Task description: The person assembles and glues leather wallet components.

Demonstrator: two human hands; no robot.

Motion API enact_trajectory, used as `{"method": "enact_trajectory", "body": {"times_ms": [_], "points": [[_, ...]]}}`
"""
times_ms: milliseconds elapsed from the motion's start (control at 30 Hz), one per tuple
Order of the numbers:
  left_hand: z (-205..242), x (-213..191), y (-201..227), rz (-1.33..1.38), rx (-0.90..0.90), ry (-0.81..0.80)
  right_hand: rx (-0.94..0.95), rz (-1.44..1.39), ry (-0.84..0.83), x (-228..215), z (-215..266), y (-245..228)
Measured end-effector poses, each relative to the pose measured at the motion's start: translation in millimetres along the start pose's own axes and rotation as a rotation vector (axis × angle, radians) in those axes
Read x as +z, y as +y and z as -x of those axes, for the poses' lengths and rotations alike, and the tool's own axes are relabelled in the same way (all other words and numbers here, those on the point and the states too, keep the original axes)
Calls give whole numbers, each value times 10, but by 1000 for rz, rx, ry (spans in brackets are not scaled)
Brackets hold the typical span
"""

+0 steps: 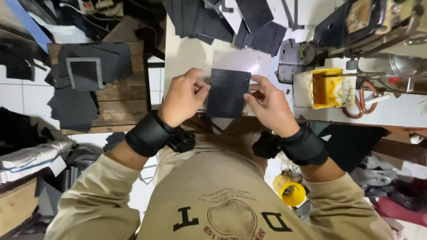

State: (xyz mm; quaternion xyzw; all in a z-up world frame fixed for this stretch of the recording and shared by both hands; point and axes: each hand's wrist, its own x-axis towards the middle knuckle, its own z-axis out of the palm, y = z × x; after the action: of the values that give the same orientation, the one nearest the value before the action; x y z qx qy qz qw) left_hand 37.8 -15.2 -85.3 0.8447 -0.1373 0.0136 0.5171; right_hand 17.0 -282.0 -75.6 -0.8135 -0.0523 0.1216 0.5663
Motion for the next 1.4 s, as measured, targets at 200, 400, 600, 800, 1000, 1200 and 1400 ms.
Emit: {"method": "enact_trajectory", "body": {"times_ms": [200, 400, 600, 800, 1000, 1200, 1400], "points": [[-86, -271, 181, -221, 53, -216, -68, 513, -58, -230, -12, -399], [-61, -299, 300, -396, 47, -590, -130, 723, -294, -220, 32, -395], [1, -166, 129, -616, 292, -606, -187, 723, -353, -98, -32, -306], [-4, -75, 118, -752, 280, -594, -170, 747, -368, -103, -84, -378], [-30, -93, 115, -765, 283, -627, -245, 822, -346, -15, -89, -331], [-45, -150, 121, -787, 314, -628, -253, 818, -319, 17, -105, -365], [-103, -172, 124, -776, 312, -651, -216, 833, -262, 51, -110, -349]]}}
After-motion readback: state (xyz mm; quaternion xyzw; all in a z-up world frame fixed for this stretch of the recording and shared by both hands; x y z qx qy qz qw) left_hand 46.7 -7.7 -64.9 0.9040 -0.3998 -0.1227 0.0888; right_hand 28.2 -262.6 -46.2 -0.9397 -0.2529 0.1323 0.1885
